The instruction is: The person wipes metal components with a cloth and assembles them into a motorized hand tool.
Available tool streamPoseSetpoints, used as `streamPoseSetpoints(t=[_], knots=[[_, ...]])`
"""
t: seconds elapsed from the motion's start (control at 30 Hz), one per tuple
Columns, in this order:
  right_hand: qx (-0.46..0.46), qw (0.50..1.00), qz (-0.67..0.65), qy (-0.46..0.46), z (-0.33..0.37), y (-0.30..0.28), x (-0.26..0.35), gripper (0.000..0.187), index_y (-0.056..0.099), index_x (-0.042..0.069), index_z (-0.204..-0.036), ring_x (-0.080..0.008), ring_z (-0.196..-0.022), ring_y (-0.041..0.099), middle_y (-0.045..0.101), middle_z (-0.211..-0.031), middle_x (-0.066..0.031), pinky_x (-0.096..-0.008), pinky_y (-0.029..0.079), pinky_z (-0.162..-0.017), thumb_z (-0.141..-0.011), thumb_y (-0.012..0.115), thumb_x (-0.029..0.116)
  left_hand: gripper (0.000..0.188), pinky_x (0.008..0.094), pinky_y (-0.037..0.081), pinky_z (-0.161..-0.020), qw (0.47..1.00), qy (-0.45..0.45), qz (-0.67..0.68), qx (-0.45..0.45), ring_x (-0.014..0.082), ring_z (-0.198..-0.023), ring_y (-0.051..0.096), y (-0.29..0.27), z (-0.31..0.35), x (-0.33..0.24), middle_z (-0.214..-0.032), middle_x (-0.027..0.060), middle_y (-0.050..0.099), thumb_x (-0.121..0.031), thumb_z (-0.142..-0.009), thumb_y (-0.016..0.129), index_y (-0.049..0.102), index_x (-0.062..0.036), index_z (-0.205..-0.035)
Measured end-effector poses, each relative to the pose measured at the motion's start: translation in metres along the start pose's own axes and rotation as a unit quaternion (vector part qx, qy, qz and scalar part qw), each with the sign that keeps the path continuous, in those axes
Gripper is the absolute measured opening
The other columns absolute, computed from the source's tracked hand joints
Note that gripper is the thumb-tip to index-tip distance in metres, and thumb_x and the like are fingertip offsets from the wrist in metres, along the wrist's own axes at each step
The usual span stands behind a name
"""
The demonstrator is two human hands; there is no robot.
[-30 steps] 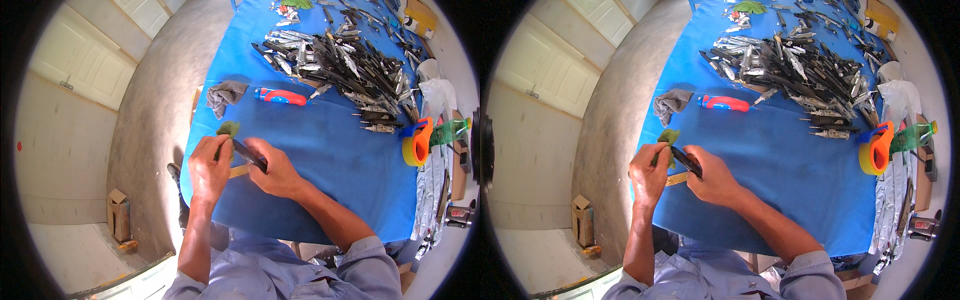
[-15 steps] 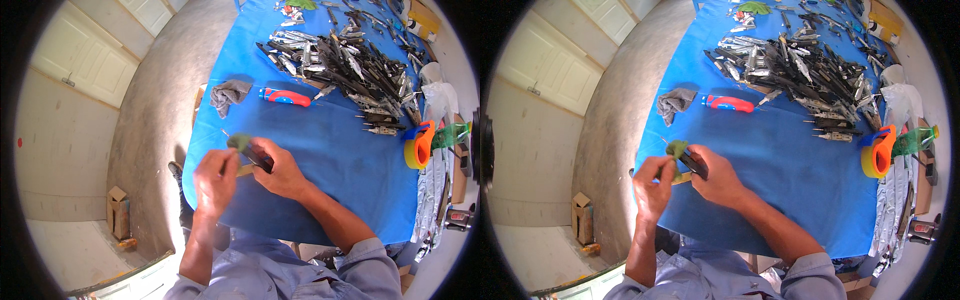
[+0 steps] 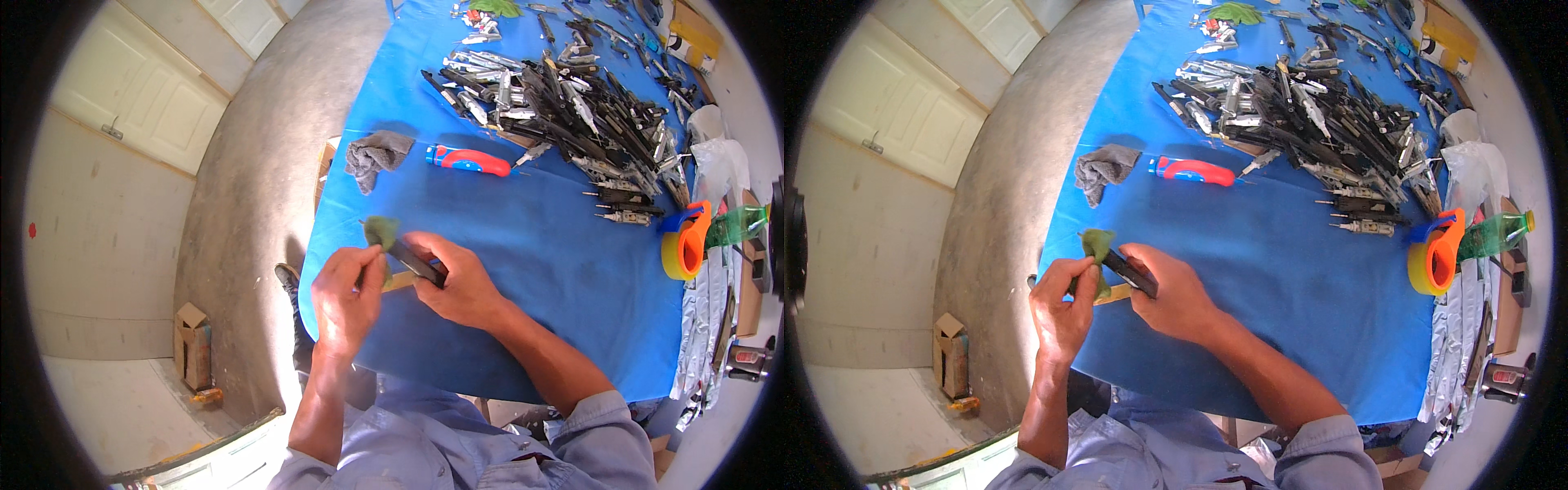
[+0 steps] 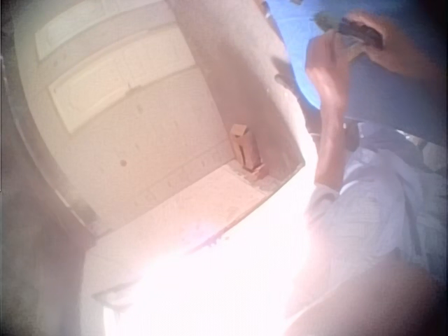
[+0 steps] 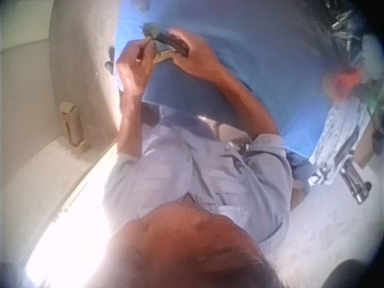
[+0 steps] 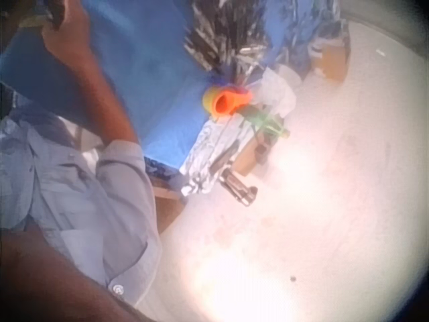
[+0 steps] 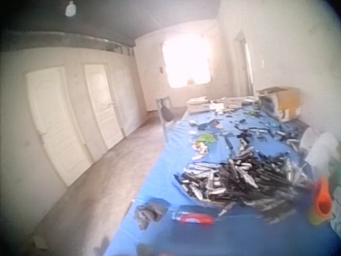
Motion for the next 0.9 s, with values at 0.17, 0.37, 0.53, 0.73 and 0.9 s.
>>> streamPoseSetpoints(t=[0.17, 0.37, 0.53, 0.73, 0.9], knots=[[0.01, 0.999, 0.031, -0.004, 0.0, -0.002, 0.003, 0.046, 0.059, 0.001, -0.128, -0.0346, -0.104, 0.069, 0.068, -0.113, -0.021, -0.0396, 0.053, -0.089, -0.083, 0.062, -0.001, 0.013, 0.0385, 0.055, -0.068, 0.999, 0.042, -0.02, -0.004, 0.0309, -0.076, 0.068, -0.002, -0.014, -0.007, -0.089, 0.0144, 0.07, 0.0, -0.087, 0.073, 0.072, -0.001, -0.1], [0.03, 0.997, -0.067, 0.026, 0.0, -0.005, -0.004, 0.039, 0.06, 0.0, -0.128, -0.0177, -0.088, 0.064, 0.068, -0.105, -0.0118, -0.0315, 0.051, -0.079, -0.089, 0.06, 0.002, 0.01, 0.0402, 0.056, -0.07, 0.991, 0.068, -0.104, -0.04, 0.0323, -0.078, 0.069, -0.004, -0.022, 0.045, -0.088, 0.0155, 0.07, 0.0, -0.088, 0.071, 0.071, -0.001, -0.098], [0.041, 0.989, -0.129, 0.062, -0.002, -0.006, -0.012, 0.041, 0.056, -0.002, -0.136, -0.0091, -0.085, 0.059, 0.069, -0.107, -0.007, -0.0261, 0.05, -0.076, -0.096, 0.057, 0.006, 0.01, 0.0333, 0.055, -0.068, 0.994, -0.085, -0.017, -0.069, 0.0221, -0.075, 0.069, -0.027, -0.016, 0.065, -0.09, 0.0123, 0.072, -0.003, -0.091, 0.072, 0.073, -0.0011, -0.101], [0.033, 0.985, -0.164, 0.031, -0.001, -0.003, -0.01, 0.046, 0.049, -0.001, -0.145, -0.0075, -0.084, 0.059, 0.069, -0.108, -0.0073, -0.0232, 0.049, -0.076, -0.1, 0.052, 0.006, 0.014, 0.0304, 0.054, -0.065, 0.997, -0.018, 0.065, -0.029, 0.02, -0.075, 0.068, -0.002, -0.025, 0.003, -0.091, 0.0105, 0.071, 0.001, -0.09, 0.071, 0.073, -0.0017, -0.104], [0.09, 0.968, -0.227, 0.064, -0.004, -0.007, -0.006, 0.047, 0.047, 0.002, -0.149, -0.0071, -0.076, 0.061, 0.069, -0.105, -0.0073, -0.0209, 0.047, -0.06, -0.102, 0.048, 0.008, 0.009, 0.0299, 0.054, -0.066, 0.999, 0.019, 0.021, -0.021, 0.0173, -0.076, 0.067, 0.019, -0.022, 0.019, -0.091, 0.011, 0.071, -0.002, -0.094, 0.07, 0.071, 0.0003, -0.102]])
Point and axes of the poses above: each hand's wrist, its own z-axis away from the middle knuckle, its own y-axis out of the palm, x = y × z, the point moved 6 cm from there along -z, towards the middle knuckle
